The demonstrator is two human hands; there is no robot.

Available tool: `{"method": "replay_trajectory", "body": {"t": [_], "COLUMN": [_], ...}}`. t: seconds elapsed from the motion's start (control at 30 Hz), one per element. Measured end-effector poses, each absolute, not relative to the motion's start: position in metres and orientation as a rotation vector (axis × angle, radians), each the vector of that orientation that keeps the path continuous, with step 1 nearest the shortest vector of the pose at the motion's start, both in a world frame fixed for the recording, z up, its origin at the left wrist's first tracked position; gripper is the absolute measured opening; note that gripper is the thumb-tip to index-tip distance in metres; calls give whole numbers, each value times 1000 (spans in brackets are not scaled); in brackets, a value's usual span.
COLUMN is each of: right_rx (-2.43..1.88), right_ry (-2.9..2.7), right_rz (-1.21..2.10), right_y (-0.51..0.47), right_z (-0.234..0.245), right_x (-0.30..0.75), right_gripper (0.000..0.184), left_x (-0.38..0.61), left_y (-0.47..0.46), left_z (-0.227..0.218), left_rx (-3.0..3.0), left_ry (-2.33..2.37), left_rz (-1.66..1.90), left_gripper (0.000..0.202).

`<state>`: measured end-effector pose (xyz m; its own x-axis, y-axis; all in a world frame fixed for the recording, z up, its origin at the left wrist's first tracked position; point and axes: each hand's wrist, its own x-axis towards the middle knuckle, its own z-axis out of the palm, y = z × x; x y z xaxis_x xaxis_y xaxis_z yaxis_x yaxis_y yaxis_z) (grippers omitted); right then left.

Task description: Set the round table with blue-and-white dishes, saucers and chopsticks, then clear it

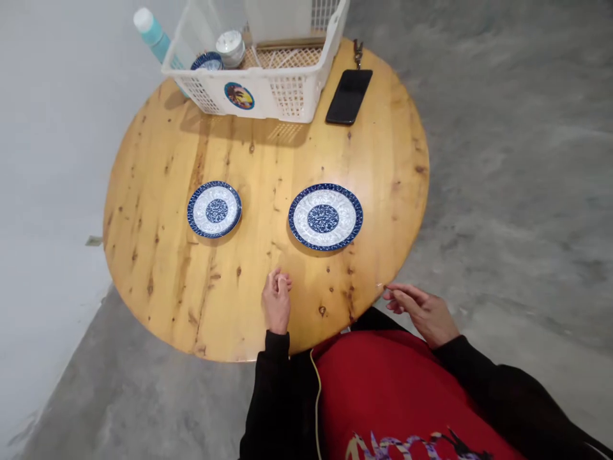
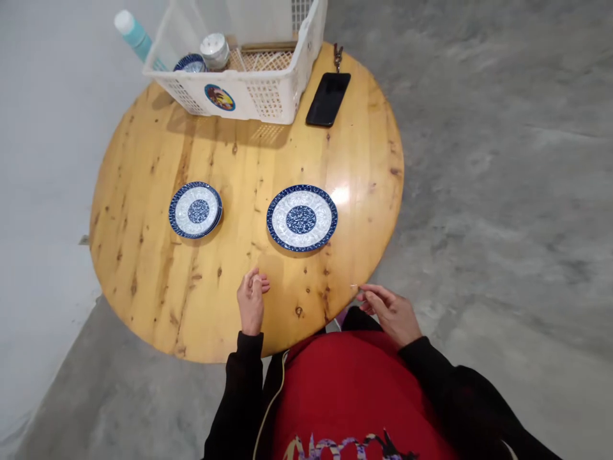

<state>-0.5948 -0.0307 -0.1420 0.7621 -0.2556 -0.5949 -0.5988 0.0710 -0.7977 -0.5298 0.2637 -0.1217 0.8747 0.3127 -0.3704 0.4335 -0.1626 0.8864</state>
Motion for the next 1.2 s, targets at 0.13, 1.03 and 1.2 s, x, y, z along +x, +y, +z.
{"method": "replay_trajectory", "body": {"t": [0.13,1.03,1.2], "right_rx": [-1499,-1642,-1668], "right_ry": [653,148,222], "right_rz": [289,555,432], "right_y": [-40,-60,-50], "right_z": [-147,-149,-145], "right_x": [-589,-720,-725], "right_gripper": [42,40,41], "left_x": [-572,-778,-776], "left_y": [263,157,167], "left_z": [-114,-95,-95], "left_rx": [1776,1741,1800], "left_ry": [660,642,464], "left_rz": [-36,7,-61], "left_gripper": [41,35,29]}}
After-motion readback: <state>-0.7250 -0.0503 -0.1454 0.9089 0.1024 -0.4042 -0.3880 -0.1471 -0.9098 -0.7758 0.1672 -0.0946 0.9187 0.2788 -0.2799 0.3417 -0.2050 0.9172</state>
